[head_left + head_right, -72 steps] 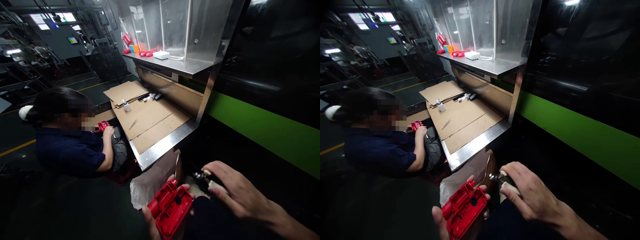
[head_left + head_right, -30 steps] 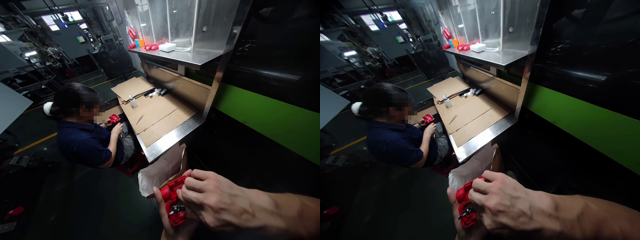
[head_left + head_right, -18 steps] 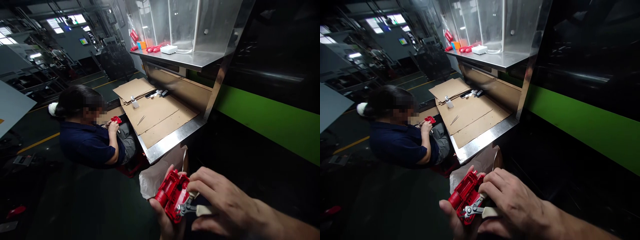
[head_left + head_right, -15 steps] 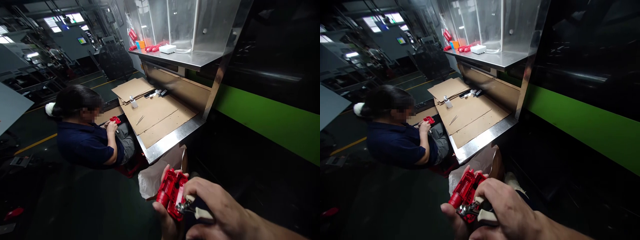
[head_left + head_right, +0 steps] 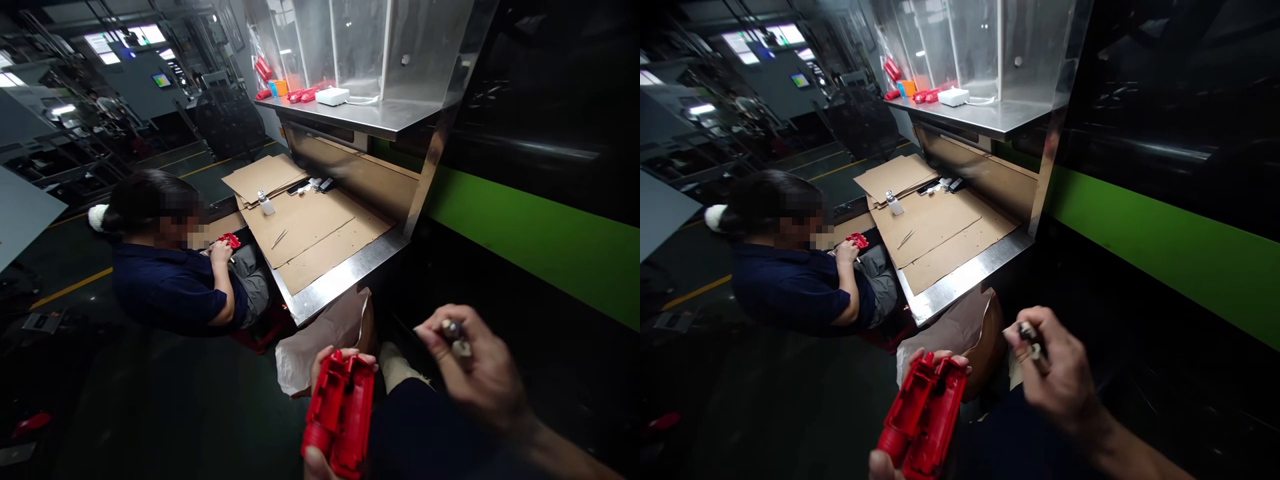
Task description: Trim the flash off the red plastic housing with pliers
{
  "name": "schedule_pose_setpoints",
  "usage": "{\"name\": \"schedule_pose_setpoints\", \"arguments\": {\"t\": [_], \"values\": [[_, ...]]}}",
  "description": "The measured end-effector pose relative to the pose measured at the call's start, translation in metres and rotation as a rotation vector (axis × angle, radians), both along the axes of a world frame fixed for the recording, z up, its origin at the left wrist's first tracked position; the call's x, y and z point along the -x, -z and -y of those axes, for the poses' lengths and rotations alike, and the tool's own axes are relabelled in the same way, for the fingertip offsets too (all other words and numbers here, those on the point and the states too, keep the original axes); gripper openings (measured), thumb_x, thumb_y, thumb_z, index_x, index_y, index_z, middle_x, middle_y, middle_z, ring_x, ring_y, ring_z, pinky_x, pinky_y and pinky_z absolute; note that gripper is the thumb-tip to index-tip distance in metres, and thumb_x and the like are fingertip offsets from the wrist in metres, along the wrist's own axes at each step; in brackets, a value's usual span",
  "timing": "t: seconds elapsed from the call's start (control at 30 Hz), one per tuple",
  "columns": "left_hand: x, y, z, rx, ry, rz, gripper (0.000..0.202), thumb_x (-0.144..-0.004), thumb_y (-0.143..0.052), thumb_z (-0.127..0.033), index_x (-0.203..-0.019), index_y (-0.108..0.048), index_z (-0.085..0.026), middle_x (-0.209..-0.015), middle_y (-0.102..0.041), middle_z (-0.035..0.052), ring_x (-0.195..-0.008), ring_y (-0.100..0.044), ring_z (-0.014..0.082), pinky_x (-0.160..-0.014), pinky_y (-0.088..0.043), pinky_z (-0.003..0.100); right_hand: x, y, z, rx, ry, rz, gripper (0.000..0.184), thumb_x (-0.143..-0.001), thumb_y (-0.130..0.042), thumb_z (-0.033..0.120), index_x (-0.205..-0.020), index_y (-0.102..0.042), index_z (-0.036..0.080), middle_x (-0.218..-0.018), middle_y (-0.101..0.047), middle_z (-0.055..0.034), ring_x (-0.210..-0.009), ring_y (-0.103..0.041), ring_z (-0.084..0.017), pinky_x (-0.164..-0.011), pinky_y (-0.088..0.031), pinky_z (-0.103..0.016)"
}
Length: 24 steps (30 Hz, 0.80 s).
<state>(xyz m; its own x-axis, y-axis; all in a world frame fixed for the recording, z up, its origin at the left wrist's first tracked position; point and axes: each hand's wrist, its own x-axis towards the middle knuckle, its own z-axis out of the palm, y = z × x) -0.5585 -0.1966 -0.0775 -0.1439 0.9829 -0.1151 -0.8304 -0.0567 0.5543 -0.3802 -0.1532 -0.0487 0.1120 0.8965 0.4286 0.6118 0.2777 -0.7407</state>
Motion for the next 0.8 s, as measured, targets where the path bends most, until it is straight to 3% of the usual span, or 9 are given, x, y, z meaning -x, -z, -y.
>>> {"name": "schedule_pose_setpoints", "arguments": {"t": [0.07, 0.1, 0.17, 0.27, 0.37, 0.43, 0.5, 0.63, 0.8], "values": [[0.009, -0.003, -0.006, 0.022, -0.066, 0.035, 0.079, -0.071, -0.073, -0.074, -0.129, -0.070, -0.021, -0.122, -0.072, 0.0159, -0.112, -0.068, 0.0399, -0.101, -0.056, 0.048, -0.037, 0.008, -0.012, -0.035, 0.188, 0.243, 0.015, -0.098, -0.056, 0.037, -0.100, -0.057, 0.022, -0.080, -0.066, -0.0030, -0.064, -0.065, -0.017, -0.056, -0.051, -0.026], [0.012, -0.005, -0.009, 0.068, -0.096, 0.072, 0.078, -0.072, -0.071, -0.077, -0.128, -0.072, -0.022, -0.120, -0.073, 0.0155, -0.110, -0.069, 0.0383, -0.099, -0.057, 0.047, -0.056, 0.014, -0.017, -0.012, 0.203, 0.332, 0.019, -0.097, -0.054, 0.040, -0.099, -0.058, 0.022, -0.077, -0.066, -0.0042, -0.061, -0.065, -0.019, -0.052, -0.050, -0.027], [0.018, -0.009, -0.015, 0.153, -0.141, 0.160, 0.077, -0.070, -0.071, -0.080, -0.123, -0.075, -0.023, -0.116, -0.076, 0.0157, -0.104, -0.072, 0.0361, -0.095, -0.059, 0.046, -0.090, 0.031, -0.024, 0.155, 0.096, 0.503, 0.022, -0.094, -0.047, 0.040, -0.092, -0.059, 0.023, -0.065, -0.062, -0.0022, -0.044, -0.058, -0.016, -0.038, -0.039, -0.024], [0.021, -0.012, -0.021, 0.097, -0.128, 0.214, 0.078, -0.077, -0.063, -0.081, -0.120, -0.076, -0.017, -0.113, -0.075, 0.0230, -0.101, -0.074, 0.0379, -0.093, -0.060, 0.048, -0.116, 0.059, -0.022, 0.262, 0.086, 0.574, 0.015, -0.089, -0.045, 0.028, -0.082, -0.058, 0.024, -0.057, -0.060, -0.0021, -0.033, -0.052, -0.015, -0.033, -0.031, -0.023], [0.022, -0.011, -0.025, 0.091, -0.079, 0.246, 0.080, -0.083, -0.055, -0.080, -0.121, -0.074, -0.012, -0.119, -0.071, 0.0281, -0.108, -0.071, 0.0405, -0.095, -0.058, 0.047, -0.113, 0.075, -0.011, 0.382, 0.038, 0.540, 0.010, -0.086, -0.051, 0.023, -0.086, -0.061, 0.026, -0.060, -0.065, -0.0034, -0.041, -0.060, -0.019, -0.039, -0.037, -0.027], [0.022, -0.010, -0.027, 0.125, -0.061, 0.287, 0.080, -0.084, -0.055, -0.079, -0.121, -0.074, -0.011, -0.121, -0.070, 0.0284, -0.110, -0.070, 0.0406, -0.096, -0.058, 0.046, -0.104, 0.080, -0.007, 0.547, -0.038, 0.498, 0.009, -0.085, -0.055, 0.032, -0.085, -0.062, 0.026, -0.059, -0.066, -0.0033, -0.044, -0.062, -0.022, -0.042, -0.039, -0.030], [0.021, -0.009, -0.029, 0.160, -0.056, 0.315, 0.080, -0.084, -0.055, -0.079, -0.121, -0.074, -0.011, -0.121, -0.070, 0.0280, -0.113, -0.069, 0.0407, -0.098, -0.057, 0.046, -0.096, 0.080, -0.007, 0.655, -0.081, 0.464, 0.021, -0.087, -0.056, 0.045, -0.087, -0.063, 0.025, -0.062, -0.067, -0.0028, -0.047, -0.063, -0.023, -0.045, -0.042, -0.032], [0.018, -0.011, -0.031, 0.201, -0.071, 0.312, 0.081, -0.082, -0.058, -0.079, -0.119, -0.075, -0.009, -0.121, -0.070, 0.0295, -0.115, -0.068, 0.0414, -0.101, -0.056, 0.046, -0.090, 0.078, -0.011, 0.626, -0.083, 0.474, 0.045, -0.088, -0.053, 0.067, -0.095, -0.065, 0.024, -0.067, -0.068, -0.0019, -0.053, -0.064, -0.023, -0.052, -0.046, -0.035], [0.015, -0.016, -0.033, 0.232, -0.131, 0.300, 0.082, -0.082, -0.059, -0.079, -0.117, -0.075, -0.007, -0.120, -0.069, 0.0308, -0.115, -0.068, 0.0425, -0.100, -0.056, 0.047, -0.091, 0.079, -0.012, 0.637, -0.149, 0.500, 0.052, -0.092, -0.050, 0.074, -0.100, -0.063, 0.024, -0.074, -0.068, -0.0016, -0.057, -0.066, -0.022, -0.051, -0.047, -0.033]]}}
